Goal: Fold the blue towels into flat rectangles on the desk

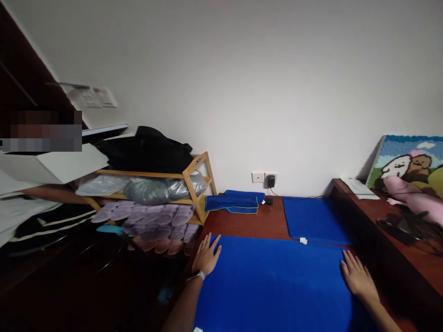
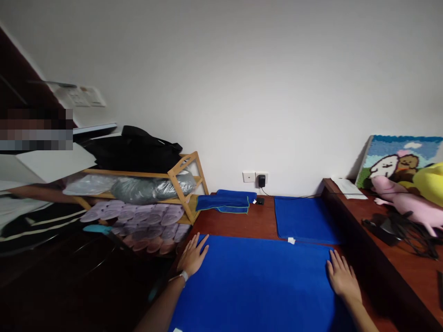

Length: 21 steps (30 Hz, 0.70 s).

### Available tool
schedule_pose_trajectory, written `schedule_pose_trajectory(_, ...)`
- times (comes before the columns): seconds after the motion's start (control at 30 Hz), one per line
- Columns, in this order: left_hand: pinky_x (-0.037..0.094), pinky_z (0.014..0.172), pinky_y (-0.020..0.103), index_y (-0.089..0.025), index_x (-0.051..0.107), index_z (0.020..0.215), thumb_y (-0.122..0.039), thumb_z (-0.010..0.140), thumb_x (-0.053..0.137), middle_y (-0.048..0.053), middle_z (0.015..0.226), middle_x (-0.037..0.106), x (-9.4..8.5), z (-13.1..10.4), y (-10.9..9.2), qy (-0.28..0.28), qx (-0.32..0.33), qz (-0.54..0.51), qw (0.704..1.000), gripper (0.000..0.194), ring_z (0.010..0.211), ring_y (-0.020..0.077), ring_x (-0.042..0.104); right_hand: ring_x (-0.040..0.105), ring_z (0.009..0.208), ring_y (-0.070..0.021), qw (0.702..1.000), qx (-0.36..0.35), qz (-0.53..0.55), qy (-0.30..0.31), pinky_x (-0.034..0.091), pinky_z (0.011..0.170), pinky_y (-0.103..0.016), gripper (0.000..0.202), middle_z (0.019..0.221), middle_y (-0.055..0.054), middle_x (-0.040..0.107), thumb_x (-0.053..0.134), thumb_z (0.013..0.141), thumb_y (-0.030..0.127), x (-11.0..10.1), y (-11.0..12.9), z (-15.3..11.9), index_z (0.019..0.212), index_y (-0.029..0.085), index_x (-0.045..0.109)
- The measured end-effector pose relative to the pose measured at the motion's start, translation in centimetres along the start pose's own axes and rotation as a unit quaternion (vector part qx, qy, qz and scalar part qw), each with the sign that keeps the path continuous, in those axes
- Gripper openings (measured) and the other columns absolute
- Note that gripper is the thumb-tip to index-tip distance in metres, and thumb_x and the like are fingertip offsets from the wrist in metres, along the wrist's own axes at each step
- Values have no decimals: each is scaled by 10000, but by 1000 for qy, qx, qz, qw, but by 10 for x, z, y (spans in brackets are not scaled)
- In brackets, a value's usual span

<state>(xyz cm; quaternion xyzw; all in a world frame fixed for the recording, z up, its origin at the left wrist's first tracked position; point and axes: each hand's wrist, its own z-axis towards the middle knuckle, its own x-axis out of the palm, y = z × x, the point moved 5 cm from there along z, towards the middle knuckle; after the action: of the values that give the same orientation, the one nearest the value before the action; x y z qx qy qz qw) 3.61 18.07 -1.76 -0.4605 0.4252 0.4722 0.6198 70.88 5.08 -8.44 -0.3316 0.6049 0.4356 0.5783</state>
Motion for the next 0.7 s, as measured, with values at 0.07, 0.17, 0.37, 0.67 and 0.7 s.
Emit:
schedule_pose_trajectory(0.07, 313, 1240, 483, -371, 426, 1548, -482, 1038, 405, 48, 1698, 322, 0, 0, -1, 1, 1, 3, 1000, 523, 1543, 284, 321, 194, 1572, -271, 1000, 4, -6, 9, 208, 1259, -497, 828, 1706, -24, 252, 54, 927, 571, 0, 4, -1, 1632, 179, 239)
schedule_pose_trajectory(0.17, 308, 1239, 485, -359, 421, 1553, -476, 1040, 397, 62, 1699, 316, -4, -1, -3, 8, 1, 6, 1000, 527, 1544, 289, 318, 188, 1573, -264, 999, 8, -22, 42, 226, 1254, -486, 793, 1715, -4, 221, 92, 937, 541, -8, 6, -1, 1637, 191, 221)
schedule_pose_trajectory(0.37, 292, 1246, 465, -322, 424, 1557, -482, 1034, 392, 67, 1685, 349, -8, -4, -6, 8, -5, 18, 1000, 548, 1545, 276, 315, 334, 1519, -312, 995, 28, -78, 47, 274, 1222, -550, 653, 1638, -104, 401, 251, 949, 334, -45, 42, 3, 1547, 155, 443)
schedule_pose_trajectory(0.67, 275, 1253, 460, -181, 386, 1574, -507, 1024, 353, 138, 1674, 349, 0, -4, 0, 1, -18, 5, 1000, 640, 1547, 275, 310, 262, 1552, -219, 947, -298, 103, 58, 186, 1283, -425, 617, 1654, -69, 364, 250, 1015, 359, -65, 381, -90, 1577, 138, 378)
schedule_pose_trajectory(0.7, 276, 1253, 461, -177, 389, 1572, -512, 1025, 346, 141, 1675, 347, 1, -4, 0, 2, -16, 4, 1000, 643, 1548, 277, 309, 234, 1560, -219, 939, -312, 117, 88, 170, 1287, -431, 630, 1665, -62, 335, 234, 1026, 403, -61, 407, -99, 1591, 150, 347)
